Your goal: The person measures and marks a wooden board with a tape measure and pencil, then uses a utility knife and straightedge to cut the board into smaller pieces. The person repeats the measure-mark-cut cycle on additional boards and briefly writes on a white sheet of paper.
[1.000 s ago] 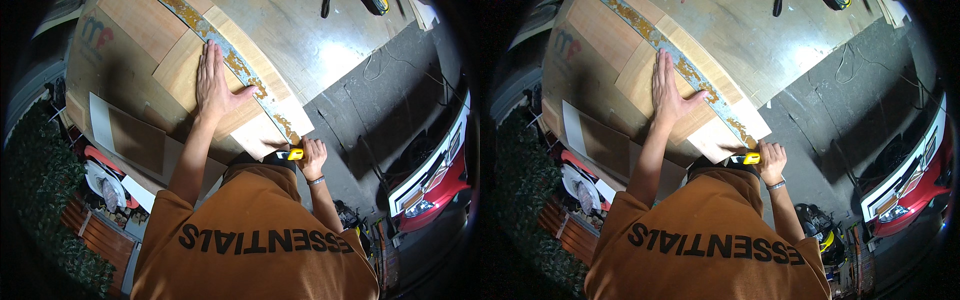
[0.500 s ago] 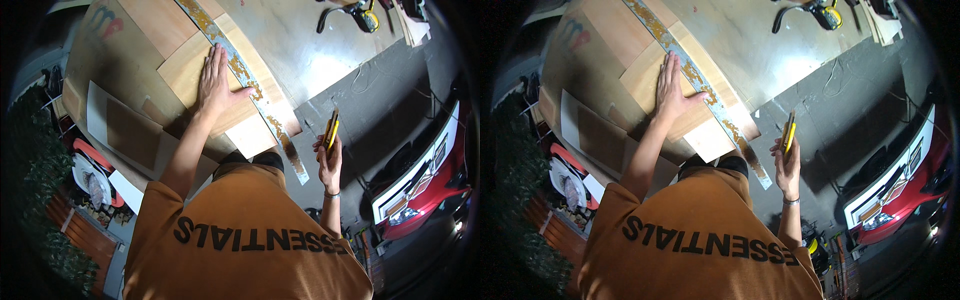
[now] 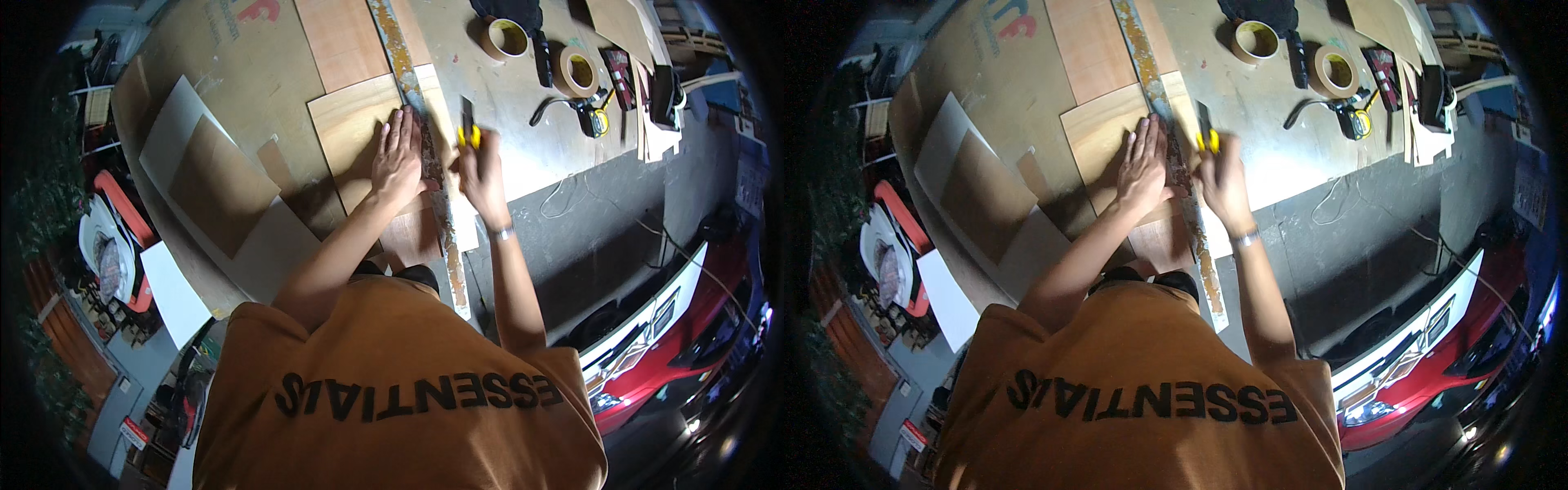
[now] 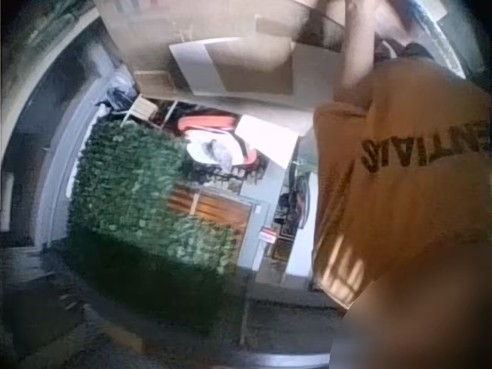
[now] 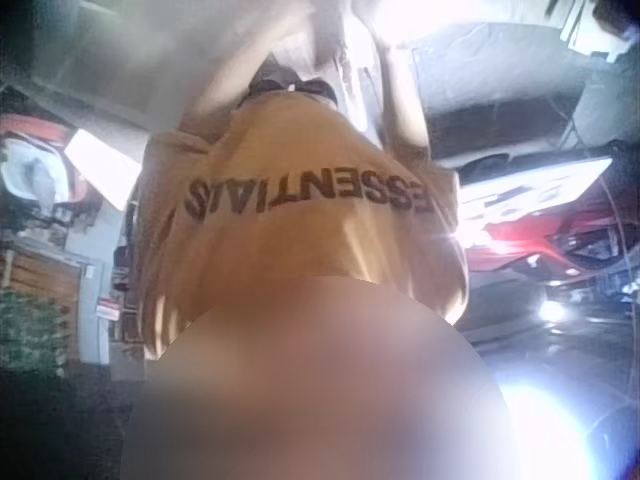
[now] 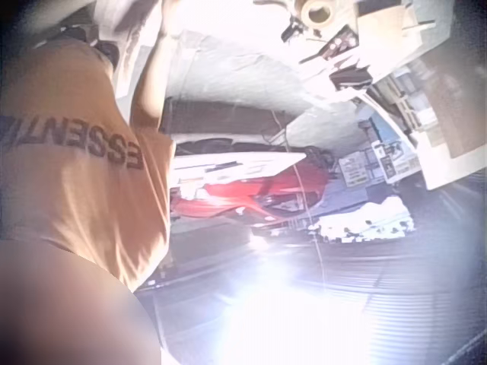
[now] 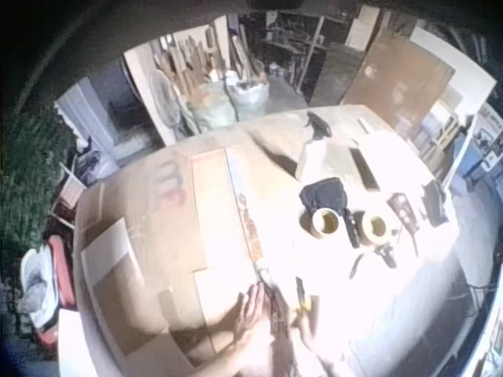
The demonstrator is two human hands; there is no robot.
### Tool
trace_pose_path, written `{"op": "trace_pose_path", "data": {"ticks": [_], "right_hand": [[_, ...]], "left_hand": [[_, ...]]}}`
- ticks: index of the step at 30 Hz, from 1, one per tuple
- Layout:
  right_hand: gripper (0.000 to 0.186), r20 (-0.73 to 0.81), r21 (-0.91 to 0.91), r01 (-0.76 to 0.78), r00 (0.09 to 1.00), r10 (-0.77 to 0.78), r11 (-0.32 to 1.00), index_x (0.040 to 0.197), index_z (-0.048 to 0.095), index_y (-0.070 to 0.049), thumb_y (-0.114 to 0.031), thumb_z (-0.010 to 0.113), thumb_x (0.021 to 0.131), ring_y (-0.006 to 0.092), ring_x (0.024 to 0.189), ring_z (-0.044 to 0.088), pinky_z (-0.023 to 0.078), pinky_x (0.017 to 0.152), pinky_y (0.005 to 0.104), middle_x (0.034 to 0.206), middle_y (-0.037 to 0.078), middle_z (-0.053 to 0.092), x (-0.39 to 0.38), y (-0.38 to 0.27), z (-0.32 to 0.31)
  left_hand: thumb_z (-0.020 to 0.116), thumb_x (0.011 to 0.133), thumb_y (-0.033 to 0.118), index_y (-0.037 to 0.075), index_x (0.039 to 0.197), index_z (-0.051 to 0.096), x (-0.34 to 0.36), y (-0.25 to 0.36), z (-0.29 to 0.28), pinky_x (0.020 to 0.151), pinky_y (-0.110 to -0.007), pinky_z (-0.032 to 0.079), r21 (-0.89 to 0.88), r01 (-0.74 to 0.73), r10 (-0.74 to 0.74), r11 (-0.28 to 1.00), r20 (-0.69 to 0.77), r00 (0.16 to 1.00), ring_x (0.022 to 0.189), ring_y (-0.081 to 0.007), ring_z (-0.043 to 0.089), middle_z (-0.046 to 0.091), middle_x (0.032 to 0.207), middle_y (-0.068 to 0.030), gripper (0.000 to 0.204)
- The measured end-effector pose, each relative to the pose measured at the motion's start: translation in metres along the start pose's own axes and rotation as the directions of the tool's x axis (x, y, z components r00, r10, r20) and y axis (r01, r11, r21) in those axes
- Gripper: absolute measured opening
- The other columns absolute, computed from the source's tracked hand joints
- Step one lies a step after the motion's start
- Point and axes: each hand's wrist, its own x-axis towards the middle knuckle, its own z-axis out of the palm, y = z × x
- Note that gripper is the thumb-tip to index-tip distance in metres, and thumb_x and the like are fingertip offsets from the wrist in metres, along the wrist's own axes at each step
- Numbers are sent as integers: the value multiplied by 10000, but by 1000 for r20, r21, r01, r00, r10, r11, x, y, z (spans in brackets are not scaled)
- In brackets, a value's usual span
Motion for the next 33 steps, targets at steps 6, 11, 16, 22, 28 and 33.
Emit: {"op": "trace_pose_path", "data": {"ticks": [6,11,16,22,28,33], "right_hand": [[294,45,-499,217,973,-225,839,1214,408,29,-175,503,1025,549,782,644,506,670,620,837,359,660,113,4,50],[284,63,-645,111,994,-92,756,1217,553,-17,-202,472,1018,514,833,682,554,745,592,864,319,691,123,-6,57],[274,49,-663,89,996,-75,743,1171,656,-71,-210,482,1010,494,854,693,569,769,575,885,299,702,120,-12,62],[246,-7,-623,81,994,-109,778,1067,709,-93,-231,520,989,487,873,695,575,784,558,875,296,701,126,-5,69],[306,8,-670,6,1000,-1,742,1269,640,-147,-254,564,992,477,803,705,587,691,549,823,282,704,75,0,62],[394,-32,-618,-69,998,62,783,1356,612,-114,-158,620,964,446,728,705,574,603,522,816,277,691,-6,14,48]], "left_hand": [[886,609,565,-115,1562,214,1,3,0,1282,-538,95,-53,50,-51,997,-8,999,1560,-386,147,270,1628,-279,1350],[919,584,503,-82,1581,185,-2,0,5,1286,-507,99,-182,60,-71,981,-52,996,1552,-375,185,253,1637,-261,1369],[916,582,509,-67,1585,186,-3,-2,9,1284,-510,102,-200,40,-58,979,-85,995,1545,-374,202,255,1640,-246,1368],[914,571,519,-51,1590,187,-6,-6,13,1278,-537,111,-271,-3,-46,963,-176,983,1543,-370,203,215,1658,-223,1375],[903,579,494,0,1611,168,-2,-8,21,1268,-584,109,-257,-18,-29,966,-181,983,1565,-364,135,127,1693,-189,1360],[916,612,387,25,1619,181,1,-7,29,1284,-551,77,13,60,-54,998,-269,962,1587,-302,91,111,1712,-139,1299]]}}
